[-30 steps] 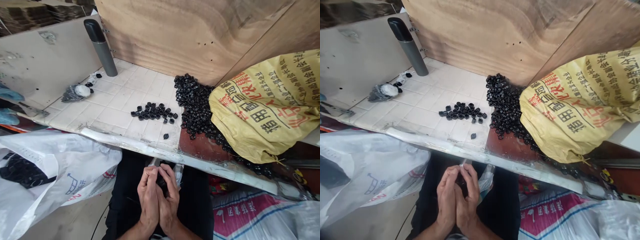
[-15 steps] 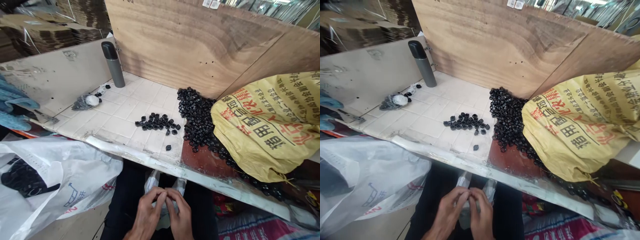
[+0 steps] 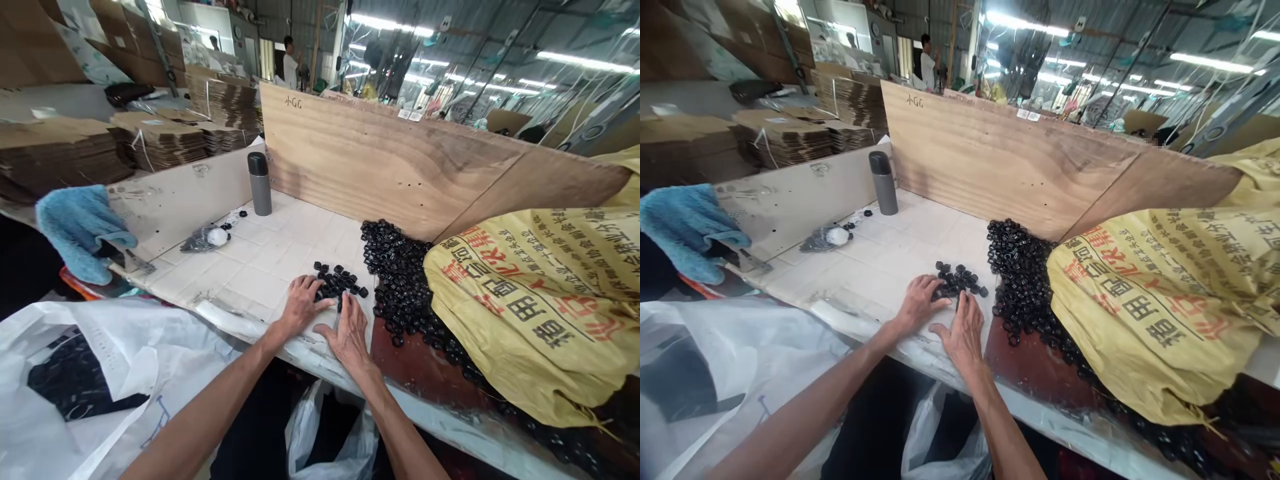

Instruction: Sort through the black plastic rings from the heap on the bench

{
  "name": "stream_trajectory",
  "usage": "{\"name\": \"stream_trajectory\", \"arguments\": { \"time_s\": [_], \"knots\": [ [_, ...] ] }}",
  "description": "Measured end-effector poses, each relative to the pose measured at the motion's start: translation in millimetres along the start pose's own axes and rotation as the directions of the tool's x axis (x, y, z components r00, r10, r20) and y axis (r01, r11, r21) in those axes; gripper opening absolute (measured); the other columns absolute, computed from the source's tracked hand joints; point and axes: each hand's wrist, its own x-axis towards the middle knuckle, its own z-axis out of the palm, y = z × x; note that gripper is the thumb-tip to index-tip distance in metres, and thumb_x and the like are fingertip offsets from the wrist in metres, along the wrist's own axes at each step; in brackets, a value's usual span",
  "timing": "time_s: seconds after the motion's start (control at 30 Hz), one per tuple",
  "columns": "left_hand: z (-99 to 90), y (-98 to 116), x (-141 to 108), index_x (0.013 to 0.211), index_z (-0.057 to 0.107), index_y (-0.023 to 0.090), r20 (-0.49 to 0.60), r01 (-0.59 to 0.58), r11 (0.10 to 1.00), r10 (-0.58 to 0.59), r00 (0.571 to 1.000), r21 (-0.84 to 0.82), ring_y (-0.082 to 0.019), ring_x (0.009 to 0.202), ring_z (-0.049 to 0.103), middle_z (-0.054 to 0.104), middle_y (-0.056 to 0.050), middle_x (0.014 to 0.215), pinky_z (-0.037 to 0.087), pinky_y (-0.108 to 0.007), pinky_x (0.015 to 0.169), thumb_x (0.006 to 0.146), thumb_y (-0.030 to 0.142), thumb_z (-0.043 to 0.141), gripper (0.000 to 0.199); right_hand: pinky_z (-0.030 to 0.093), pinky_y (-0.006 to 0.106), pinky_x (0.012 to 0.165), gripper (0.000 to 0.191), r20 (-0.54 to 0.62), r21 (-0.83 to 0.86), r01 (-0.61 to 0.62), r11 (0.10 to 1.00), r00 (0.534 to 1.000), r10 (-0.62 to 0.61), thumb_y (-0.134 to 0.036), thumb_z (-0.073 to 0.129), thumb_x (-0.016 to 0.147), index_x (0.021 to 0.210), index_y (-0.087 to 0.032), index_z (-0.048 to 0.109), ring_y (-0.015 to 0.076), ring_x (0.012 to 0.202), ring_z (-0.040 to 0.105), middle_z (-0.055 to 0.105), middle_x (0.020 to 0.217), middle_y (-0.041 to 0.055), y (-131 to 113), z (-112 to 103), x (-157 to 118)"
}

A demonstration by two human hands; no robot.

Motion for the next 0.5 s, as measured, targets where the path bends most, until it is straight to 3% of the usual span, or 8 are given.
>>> {"name": "stream_trajectory", "arguments": {
  "time_s": [0.1, 0.17, 0.3, 0.4, 0.5],
  "knots": [
    [11.9, 29.4, -15.7, 0.103, 0.069, 0.022, -0.054, 0.047, 0.991, -0.054, 0.997, -0.122, -0.025, 0.109, 0.058, 0.069, -0.007, 0.106, 0.045, -0.04, 0.099, 0.095, 0.037, 0.056, 0.021, 0.039, 0.062, 0.105, 0.076, 0.04, 0.003, 0.028, 1.0, 0.999, -0.028, -0.038, 0.055, 0.094, 0.156, -0.014, 0.018, 0.0391, 0.138, 0.037, 0.037, 0.148, 0.0249, 0.3, 1.1, -0.8],
    [16.6, 45.3, -19.7, 0.09, 0.069, 0.021, -0.08, 0.068, 0.981, -0.084, 0.993, -0.184, -0.023, 0.098, 0.06, 0.07, -0.007, 0.092, 0.047, -0.038, 0.096, 0.097, 0.028, 0.051, 0.021, 0.04, 0.059, 0.107, 0.068, 0.036, 0.032, 0.042, 0.999, 0.998, -0.043, -0.026, 0.047, 0.096, 0.157, -0.014, 0.019, 0.0357, 0.14, 0.035, 0.035, 0.151, 0.0231, 3.5, 1.4, -1.9],
    [23.9, 73.1, -21.1, 0.092, 0.07, 0.019, -0.181, 0.196, 0.936, -0.255, 0.95, -0.293, -0.024, 0.1, 0.061, 0.071, -0.01, 0.1, 0.047, -0.042, 0.098, 0.097, 0.023, 0.045, 0.025, 0.039, 0.056, 0.111, 0.057, -0.008, 0.146, 0.048, 0.988, 0.999, -0.047, -0.023, 0.038, 0.099, 0.155, -0.02, 0.028, 0.03, 0.14, 0.039, 0.04, 0.151, 0.0182, 8.9, -1.9, -2.1],
    [30.6, 95.8, -23.8, 0.097, 0.071, 0.019, -0.189, 0.321, 0.782, -0.48, 0.857, -0.534, -0.026, 0.108, 0.062, 0.07, -0.012, 0.111, 0.048, -0.044, 0.098, 0.098, 0.033, 0.043, 0.031, 0.043, 0.049, 0.11, 0.048, -0.011, 0.287, -0.042, 0.957, 0.999, 0.047, -0.032, 0.036, 0.101, 0.148, -0.024, 0.04, 0.0255, 0.133, 0.048, 0.049, 0.145, 0.0132, 6.4, -9.3, 0.0],
    [37.6, 117.5, -26.7, 0.091, 0.07, 0.021, -0.066, 0.399, 0.541, -0.649, 0.758, -0.74, -0.025, 0.088, 0.066, 0.071, -0.009, 0.091, 0.052, -0.04, 0.083, 0.098, 0.048, 0.04, 0.04, 0.045, 0.042, 0.109, 0.043, -0.003, 0.432, -0.187, 0.882, 0.978, 0.208, -0.042, 0.042, 0.099, 0.135, -0.023, 0.055, 0.0233, 0.129, 0.052, 0.052, 0.14, 0.0113, 2.3, -18.4, 5.0]
  ]
}}
